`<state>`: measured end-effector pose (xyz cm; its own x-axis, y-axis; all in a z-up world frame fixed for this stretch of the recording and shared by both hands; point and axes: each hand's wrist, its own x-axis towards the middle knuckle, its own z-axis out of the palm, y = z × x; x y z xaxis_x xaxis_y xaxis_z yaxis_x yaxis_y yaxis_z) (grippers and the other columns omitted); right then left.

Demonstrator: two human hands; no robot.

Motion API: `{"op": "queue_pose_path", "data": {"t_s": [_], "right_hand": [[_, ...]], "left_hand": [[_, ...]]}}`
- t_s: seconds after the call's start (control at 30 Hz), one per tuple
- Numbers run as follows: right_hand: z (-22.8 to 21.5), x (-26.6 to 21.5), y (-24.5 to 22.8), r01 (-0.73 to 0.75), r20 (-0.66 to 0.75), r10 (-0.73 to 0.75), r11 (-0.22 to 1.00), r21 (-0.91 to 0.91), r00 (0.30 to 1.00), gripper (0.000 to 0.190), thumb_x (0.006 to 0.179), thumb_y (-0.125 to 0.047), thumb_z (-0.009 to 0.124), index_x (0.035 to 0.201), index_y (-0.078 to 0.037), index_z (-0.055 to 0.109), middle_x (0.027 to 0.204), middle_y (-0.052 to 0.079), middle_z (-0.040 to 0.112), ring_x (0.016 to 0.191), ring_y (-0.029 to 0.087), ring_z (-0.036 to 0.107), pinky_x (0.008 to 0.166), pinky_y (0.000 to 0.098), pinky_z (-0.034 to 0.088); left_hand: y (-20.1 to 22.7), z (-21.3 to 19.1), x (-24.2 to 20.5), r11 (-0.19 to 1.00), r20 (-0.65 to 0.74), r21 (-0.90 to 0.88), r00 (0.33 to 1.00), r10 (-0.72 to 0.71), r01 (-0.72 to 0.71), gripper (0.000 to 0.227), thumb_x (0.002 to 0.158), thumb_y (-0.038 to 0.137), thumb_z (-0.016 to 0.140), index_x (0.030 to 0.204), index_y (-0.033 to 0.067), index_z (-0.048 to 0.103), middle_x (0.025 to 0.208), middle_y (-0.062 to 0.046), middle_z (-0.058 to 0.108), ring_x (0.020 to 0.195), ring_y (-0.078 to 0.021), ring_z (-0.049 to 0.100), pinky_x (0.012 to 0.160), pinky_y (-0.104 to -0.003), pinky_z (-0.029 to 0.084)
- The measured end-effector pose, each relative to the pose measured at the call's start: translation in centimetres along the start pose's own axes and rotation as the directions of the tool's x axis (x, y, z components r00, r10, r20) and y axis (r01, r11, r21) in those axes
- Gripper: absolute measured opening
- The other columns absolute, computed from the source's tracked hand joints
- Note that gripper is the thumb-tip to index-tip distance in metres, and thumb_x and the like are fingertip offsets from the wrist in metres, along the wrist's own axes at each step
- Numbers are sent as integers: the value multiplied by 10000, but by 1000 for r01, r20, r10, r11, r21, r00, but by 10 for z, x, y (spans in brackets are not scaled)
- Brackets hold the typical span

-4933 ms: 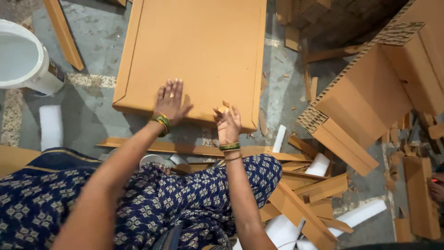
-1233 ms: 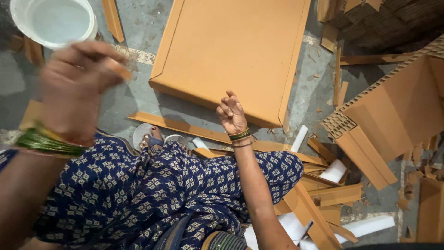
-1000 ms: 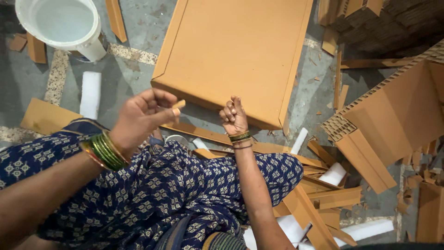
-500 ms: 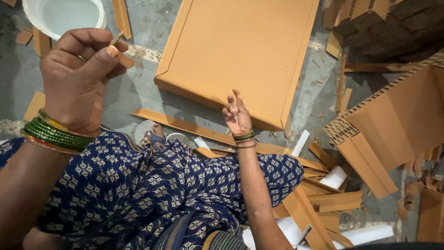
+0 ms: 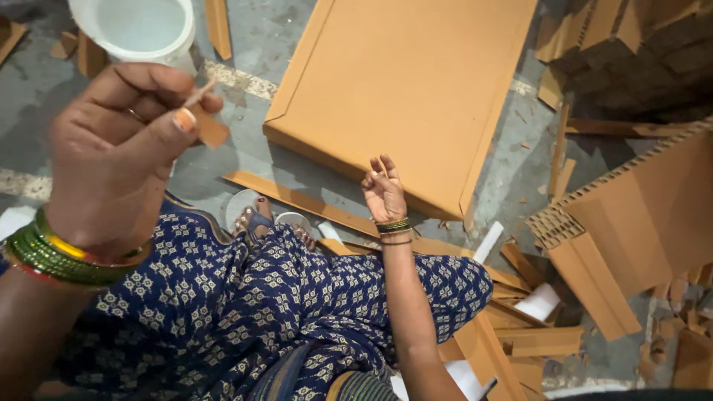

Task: The person sits on the floor and assembles a large cardboard box. They smooth the edges of the box with their hands and then use a white foam-like material to rub and seal the corners and edges of the box.

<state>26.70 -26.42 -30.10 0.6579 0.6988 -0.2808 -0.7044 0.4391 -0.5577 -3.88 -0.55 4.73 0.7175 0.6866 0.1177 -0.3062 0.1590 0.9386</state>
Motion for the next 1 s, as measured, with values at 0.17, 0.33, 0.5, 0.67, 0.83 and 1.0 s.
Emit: {"op": "queue_pose_path", "data": {"t_s": [0.17,0.33,0.5,0.67,0.83,1.0], "right_hand": [[-8,-4,6,-2,-35,0,998,-56,999,470,894,132,598,1278,-138,614,1236,98,640,832,175,602,760,326,499],[-13,-17,15,-38,-25,37,998,-45,999,462,902,125,597,1264,-159,640,1242,73,644,879,172,613,798,325,504],[-24,-21,5,-24,33,24,1000,-8,999,459,886,124,601,1252,-144,668,1219,81,672,874,180,607,798,318,504],[-31,-16,6,-2,98,-1,999,34,995,403,945,87,624,1280,-133,670,1151,81,669,877,175,598,764,293,496],[-35,-36,12,-11,22,10,1000,12,1000,302,1005,11,594,1274,-115,653,1118,75,680,757,129,576,665,262,476],[-28,-49,13,23,46,-24,1000,18,999,204,1097,-109,558,1283,-77,637,1046,85,682,620,90,540,551,230,424]], "left_hand": [[1,-50,35,743,130,521,821,-556,420,362,911,43,612,1273,43,592,1150,-185,699,1036,-258,744,887,-351,630],[-98,-103,34,504,-128,145,521,-844,851,289,942,186,606,1176,19,591,1078,-159,648,1007,-287,666,872,-436,620],[-232,-150,27,449,-161,-125,429,-889,885,367,916,176,636,1242,35,543,1062,-172,660,949,-282,669,810,-424,612],[-322,-190,17,456,-238,-133,419,-876,880,465,890,166,665,1308,52,495,1046,-185,673,891,-277,672,748,-411,604],[-360,-213,26,460,-252,-53,434,-865,886,572,865,156,694,1373,69,448,1030,-198,685,834,-273,674,686,-399,596],[-364,-223,42,466,-259,51,462,-848,883,684,839,146,723,1439,85,400,1015,-211,697,776,-268,677,624,-386,588]]}}
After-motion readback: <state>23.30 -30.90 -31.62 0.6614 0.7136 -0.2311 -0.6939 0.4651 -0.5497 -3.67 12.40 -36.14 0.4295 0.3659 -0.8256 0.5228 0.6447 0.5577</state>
